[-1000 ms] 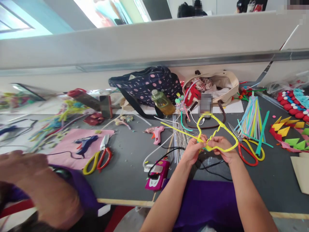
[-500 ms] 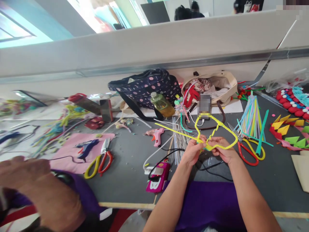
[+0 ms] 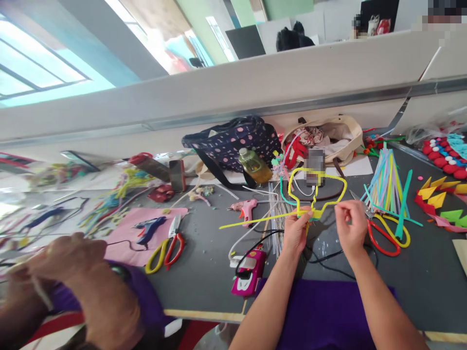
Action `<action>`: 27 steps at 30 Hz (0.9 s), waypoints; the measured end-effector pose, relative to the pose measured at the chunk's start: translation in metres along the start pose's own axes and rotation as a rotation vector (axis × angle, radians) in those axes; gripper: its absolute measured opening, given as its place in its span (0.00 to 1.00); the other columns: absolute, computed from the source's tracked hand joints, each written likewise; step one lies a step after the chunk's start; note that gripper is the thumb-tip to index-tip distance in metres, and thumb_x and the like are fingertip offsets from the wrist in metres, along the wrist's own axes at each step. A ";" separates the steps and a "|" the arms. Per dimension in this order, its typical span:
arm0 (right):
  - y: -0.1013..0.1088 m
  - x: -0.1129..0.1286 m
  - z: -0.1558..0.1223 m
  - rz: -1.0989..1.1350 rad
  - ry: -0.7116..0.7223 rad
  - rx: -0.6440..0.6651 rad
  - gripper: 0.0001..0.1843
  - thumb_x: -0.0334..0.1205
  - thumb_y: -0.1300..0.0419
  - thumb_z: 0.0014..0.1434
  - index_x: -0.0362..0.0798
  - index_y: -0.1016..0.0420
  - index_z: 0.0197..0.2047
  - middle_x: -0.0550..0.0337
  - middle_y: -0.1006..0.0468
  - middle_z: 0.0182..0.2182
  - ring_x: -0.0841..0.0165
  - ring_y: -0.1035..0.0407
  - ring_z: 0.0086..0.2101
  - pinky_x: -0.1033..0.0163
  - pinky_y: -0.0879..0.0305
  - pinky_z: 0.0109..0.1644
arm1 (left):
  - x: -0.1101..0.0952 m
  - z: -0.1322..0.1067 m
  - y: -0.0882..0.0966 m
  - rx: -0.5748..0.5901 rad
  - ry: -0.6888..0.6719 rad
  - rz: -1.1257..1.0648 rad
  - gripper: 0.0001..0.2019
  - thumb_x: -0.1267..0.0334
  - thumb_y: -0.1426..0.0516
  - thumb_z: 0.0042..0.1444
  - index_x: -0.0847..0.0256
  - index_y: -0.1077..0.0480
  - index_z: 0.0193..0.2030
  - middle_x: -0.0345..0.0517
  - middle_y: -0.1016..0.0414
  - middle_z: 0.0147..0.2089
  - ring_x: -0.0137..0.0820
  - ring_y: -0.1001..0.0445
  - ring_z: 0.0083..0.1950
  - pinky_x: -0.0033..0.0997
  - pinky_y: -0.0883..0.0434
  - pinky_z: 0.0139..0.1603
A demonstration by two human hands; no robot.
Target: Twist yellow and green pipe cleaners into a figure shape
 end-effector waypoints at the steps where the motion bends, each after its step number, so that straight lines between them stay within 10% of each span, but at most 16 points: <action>1: -0.009 0.010 -0.004 -0.068 0.105 0.123 0.04 0.39 0.41 0.60 0.50 0.25 0.37 0.56 0.27 0.34 0.68 0.33 0.33 0.62 0.36 0.35 | -0.001 -0.001 -0.001 -0.001 -0.009 0.003 0.12 0.64 0.31 0.37 0.64 0.25 0.30 0.38 0.27 0.28 0.22 0.32 0.26 0.21 0.39 0.25; 7: -0.032 0.024 -0.019 -0.254 0.363 0.303 0.10 0.35 0.44 0.63 0.52 0.22 0.43 0.55 0.27 0.33 0.66 0.31 0.37 0.61 0.35 0.41 | -0.002 -0.007 -0.006 0.015 -0.011 -0.010 0.10 0.66 0.32 0.37 0.64 0.25 0.29 0.39 0.27 0.27 0.23 0.31 0.27 0.23 0.38 0.27; 27: -0.036 0.008 -0.013 -0.266 0.243 0.446 0.08 0.41 0.45 0.64 0.52 0.24 0.41 0.57 0.26 0.35 0.66 0.30 0.36 0.62 0.34 0.41 | -0.009 -0.011 -0.013 0.158 -0.123 0.113 0.07 0.63 0.32 0.41 0.62 0.23 0.28 0.42 0.27 0.33 0.26 0.33 0.32 0.25 0.36 0.32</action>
Point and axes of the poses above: each hand's wrist, its own z-axis towards the middle knuckle, its own y-axis out of the back of the hand, x = y × z, the point moved 7 cm from there along z, towards the middle knuckle
